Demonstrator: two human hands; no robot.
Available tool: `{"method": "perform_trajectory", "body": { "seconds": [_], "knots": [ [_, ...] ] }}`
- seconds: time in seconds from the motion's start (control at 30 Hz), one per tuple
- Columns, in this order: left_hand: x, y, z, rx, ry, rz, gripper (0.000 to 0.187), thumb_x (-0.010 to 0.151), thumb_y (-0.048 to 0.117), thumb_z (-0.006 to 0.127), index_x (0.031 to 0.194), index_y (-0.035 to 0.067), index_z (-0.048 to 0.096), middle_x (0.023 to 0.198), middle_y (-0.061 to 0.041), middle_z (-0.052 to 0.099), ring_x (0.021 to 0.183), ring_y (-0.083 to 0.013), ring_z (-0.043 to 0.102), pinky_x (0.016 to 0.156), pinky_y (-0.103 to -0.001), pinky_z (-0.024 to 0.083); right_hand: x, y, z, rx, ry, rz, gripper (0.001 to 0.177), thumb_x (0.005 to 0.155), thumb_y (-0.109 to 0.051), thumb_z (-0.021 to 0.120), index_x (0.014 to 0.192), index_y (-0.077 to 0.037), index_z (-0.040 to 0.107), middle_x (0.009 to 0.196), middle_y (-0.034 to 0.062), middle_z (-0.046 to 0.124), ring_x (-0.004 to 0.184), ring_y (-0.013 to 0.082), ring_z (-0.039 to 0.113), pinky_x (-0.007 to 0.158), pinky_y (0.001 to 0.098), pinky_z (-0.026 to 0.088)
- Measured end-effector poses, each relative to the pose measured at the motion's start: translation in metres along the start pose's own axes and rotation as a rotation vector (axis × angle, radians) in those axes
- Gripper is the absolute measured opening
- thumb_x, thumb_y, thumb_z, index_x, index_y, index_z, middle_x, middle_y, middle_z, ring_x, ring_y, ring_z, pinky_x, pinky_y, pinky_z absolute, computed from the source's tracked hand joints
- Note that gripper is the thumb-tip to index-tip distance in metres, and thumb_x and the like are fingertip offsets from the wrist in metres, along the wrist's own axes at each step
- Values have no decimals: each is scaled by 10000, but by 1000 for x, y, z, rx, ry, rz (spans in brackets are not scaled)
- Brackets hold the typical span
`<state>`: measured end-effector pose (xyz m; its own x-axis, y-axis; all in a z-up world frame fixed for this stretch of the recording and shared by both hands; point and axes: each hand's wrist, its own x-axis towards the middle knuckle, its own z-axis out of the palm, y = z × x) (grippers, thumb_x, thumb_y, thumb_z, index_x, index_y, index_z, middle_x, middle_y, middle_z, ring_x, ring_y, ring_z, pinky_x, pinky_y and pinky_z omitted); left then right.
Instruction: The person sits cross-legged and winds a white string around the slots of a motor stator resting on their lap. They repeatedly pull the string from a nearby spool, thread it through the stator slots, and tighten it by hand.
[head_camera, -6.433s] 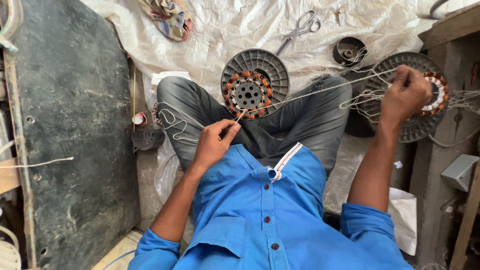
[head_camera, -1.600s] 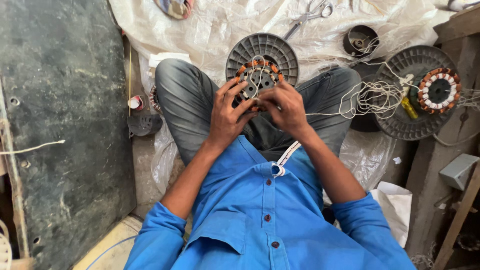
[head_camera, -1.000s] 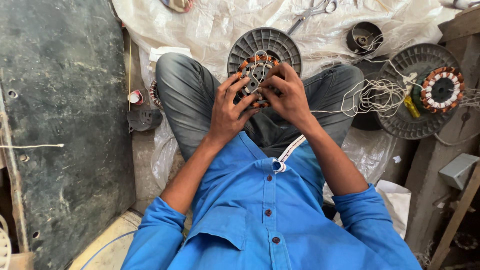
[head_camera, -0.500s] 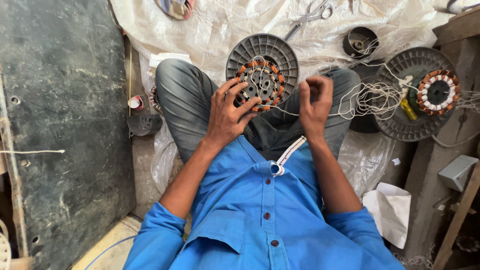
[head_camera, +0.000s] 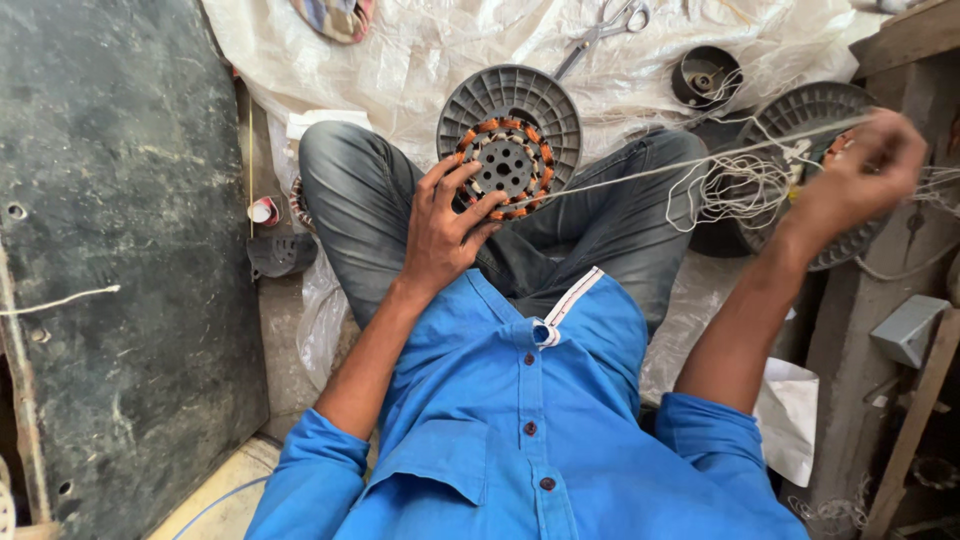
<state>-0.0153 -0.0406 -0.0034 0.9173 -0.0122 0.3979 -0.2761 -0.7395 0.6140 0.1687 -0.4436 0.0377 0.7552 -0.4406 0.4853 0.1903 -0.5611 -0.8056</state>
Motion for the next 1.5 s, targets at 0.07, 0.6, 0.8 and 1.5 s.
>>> {"method": "perform_trajectory", "body": {
  "seconds": [0.07, 0.6, 0.8, 1.5],
  "knots": [
    [3, -1, -3, -4, 5, 0, 437, 797, 236, 884, 1213, 230, 753, 1482, -54, 491, 1443, -330, 372, 1207, -483, 368, -17, -6, 8, -313, -223, -395, 352, 1030, -319, 745, 1230, -36, 682, 1288, 160, 660, 1203, 314, 603, 1053, 450, 499],
    [12, -7, -13, -6, -91, 68, 438, 790, 190, 878, 1212, 196, 762, 1460, -61, 512, 1417, -368, 377, 1187, -490, 387, -188, -87, 22, 358, -1444, 34, 151, 990, -119, 681, 1067, -7, 748, 902, 86, 769, 832, 139, 720, 737, 302, 565],
    [17, -13, -22, -14, -116, 127, 419, 787, 196, 880, 1188, 198, 758, 1443, -59, 515, 1406, -368, 385, 1183, -492, 386, -205, -126, 26, 258, -1436, -55, 201, 943, -103, 684, 1110, -42, 777, 808, 115, 731, 661, 213, 668, 620, 329, 510],
    [1, -9, -7, -28, 22, 161, 489, 854, 211, 823, 1300, 106, 652, 1448, -135, 528, 1442, -399, 396, 1183, -549, 355, -217, -127, 53, 523, -1578, -76, 181, 986, -131, 672, 1094, -7, 748, 920, 99, 778, 781, 176, 739, 705, 326, 576]
  ]
}}
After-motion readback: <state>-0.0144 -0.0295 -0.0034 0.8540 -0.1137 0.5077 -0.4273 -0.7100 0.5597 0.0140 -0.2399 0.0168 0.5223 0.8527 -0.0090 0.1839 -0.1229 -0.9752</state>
